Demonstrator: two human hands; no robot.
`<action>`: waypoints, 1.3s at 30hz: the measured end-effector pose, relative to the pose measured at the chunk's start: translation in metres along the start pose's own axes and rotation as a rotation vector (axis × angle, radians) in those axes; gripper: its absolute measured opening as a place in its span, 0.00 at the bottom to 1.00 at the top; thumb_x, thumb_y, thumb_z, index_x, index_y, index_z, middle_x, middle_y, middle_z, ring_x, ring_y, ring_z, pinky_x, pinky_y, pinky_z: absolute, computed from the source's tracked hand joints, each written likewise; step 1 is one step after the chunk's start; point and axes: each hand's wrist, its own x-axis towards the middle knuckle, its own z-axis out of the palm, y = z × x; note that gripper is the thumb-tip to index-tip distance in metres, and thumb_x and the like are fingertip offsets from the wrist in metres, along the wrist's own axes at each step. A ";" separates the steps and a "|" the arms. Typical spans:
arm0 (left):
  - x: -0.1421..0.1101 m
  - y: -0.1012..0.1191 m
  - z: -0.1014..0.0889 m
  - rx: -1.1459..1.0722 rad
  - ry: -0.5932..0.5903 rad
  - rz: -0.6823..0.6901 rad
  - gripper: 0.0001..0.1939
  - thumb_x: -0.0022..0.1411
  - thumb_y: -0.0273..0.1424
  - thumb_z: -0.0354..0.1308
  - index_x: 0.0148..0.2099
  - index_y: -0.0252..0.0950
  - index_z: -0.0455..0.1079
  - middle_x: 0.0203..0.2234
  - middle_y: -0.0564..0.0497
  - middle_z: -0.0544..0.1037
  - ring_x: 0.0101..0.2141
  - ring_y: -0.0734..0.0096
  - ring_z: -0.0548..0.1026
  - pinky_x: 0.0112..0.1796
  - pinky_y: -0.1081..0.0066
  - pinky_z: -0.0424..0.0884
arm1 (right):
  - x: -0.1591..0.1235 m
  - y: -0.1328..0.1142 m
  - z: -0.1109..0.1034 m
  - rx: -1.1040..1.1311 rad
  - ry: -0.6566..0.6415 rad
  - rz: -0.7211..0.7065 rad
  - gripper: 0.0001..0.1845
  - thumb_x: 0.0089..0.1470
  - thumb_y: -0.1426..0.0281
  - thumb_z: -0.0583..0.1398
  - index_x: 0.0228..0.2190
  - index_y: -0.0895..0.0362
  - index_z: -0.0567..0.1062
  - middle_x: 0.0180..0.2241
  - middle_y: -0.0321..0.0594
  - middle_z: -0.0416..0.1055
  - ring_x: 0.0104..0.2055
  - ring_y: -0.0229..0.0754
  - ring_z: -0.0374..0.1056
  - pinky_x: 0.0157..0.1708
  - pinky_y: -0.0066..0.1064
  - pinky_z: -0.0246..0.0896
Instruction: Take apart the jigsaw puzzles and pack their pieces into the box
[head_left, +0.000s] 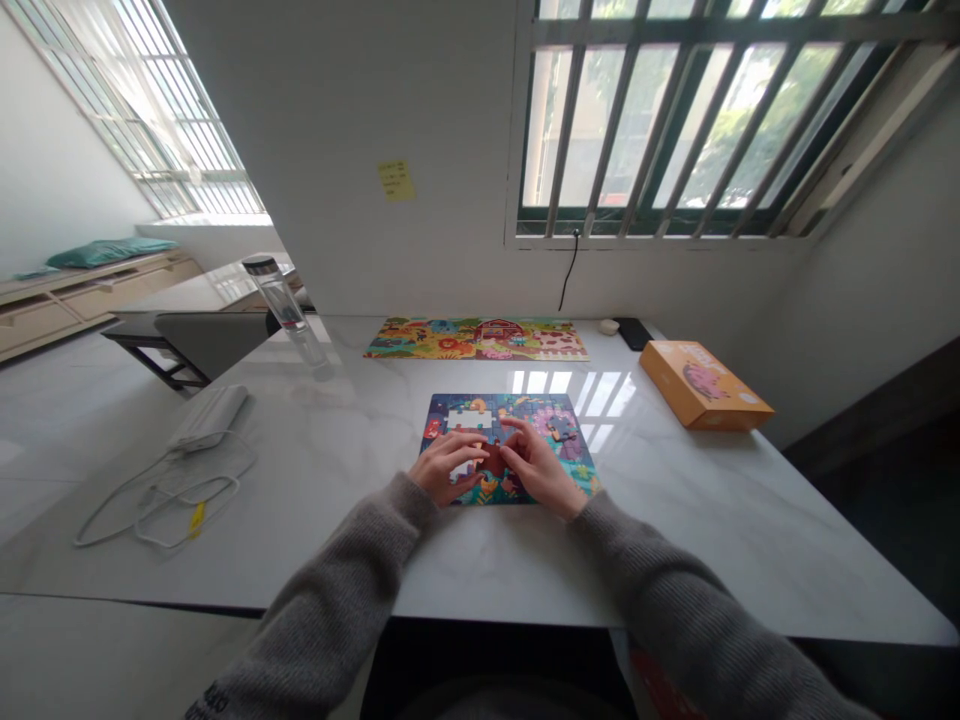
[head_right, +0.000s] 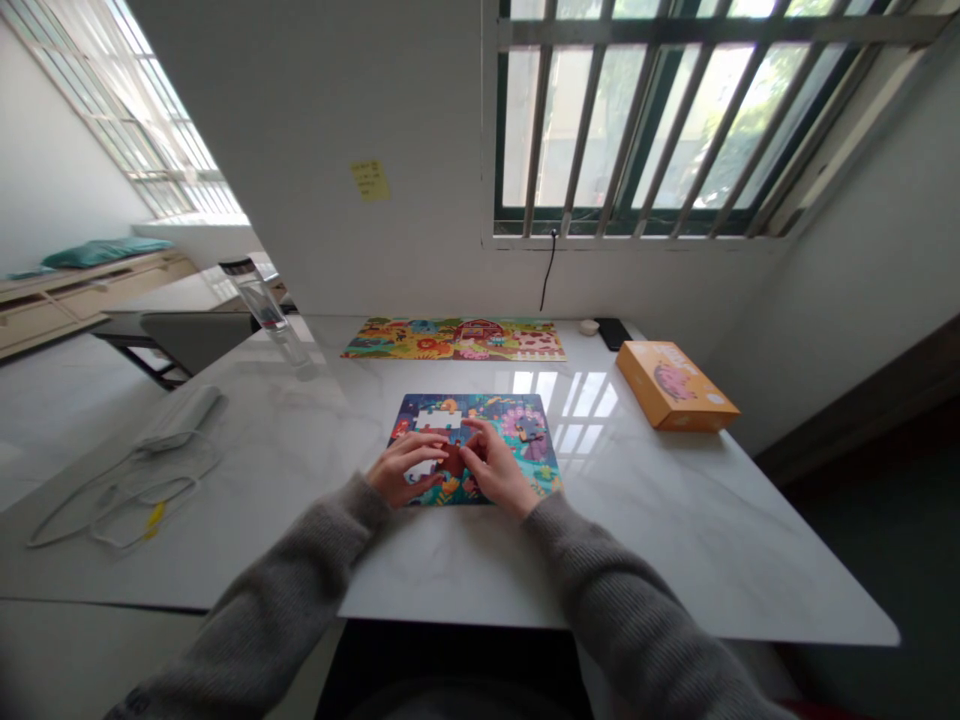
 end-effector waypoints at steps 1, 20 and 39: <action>0.000 -0.002 -0.002 -0.007 0.006 -0.008 0.13 0.60 0.29 0.63 0.48 0.40 0.72 0.48 0.44 0.76 0.48 0.61 0.75 0.49 0.59 0.73 | 0.000 -0.001 0.000 -0.011 0.009 0.004 0.24 0.60 0.62 0.58 0.55 0.54 0.63 0.29 0.33 0.66 0.29 0.38 0.66 0.30 0.31 0.64; -0.027 -0.041 -0.033 0.077 -0.321 -0.374 0.11 0.58 0.41 0.65 0.39 0.41 0.76 0.43 0.49 0.76 0.45 0.60 0.70 0.50 0.60 0.63 | -0.008 -0.016 -0.010 -0.359 0.010 -0.068 0.14 0.59 0.72 0.53 0.46 0.56 0.70 0.28 0.34 0.66 0.28 0.37 0.64 0.31 0.30 0.61; -0.027 -0.038 -0.036 0.111 -0.341 -0.356 0.07 0.58 0.35 0.64 0.40 0.43 0.78 0.44 0.49 0.76 0.46 0.60 0.70 0.51 0.59 0.63 | -0.010 -0.019 -0.009 -0.379 -0.077 -0.063 0.13 0.60 0.72 0.53 0.46 0.55 0.72 0.26 0.32 0.65 0.26 0.36 0.64 0.29 0.28 0.60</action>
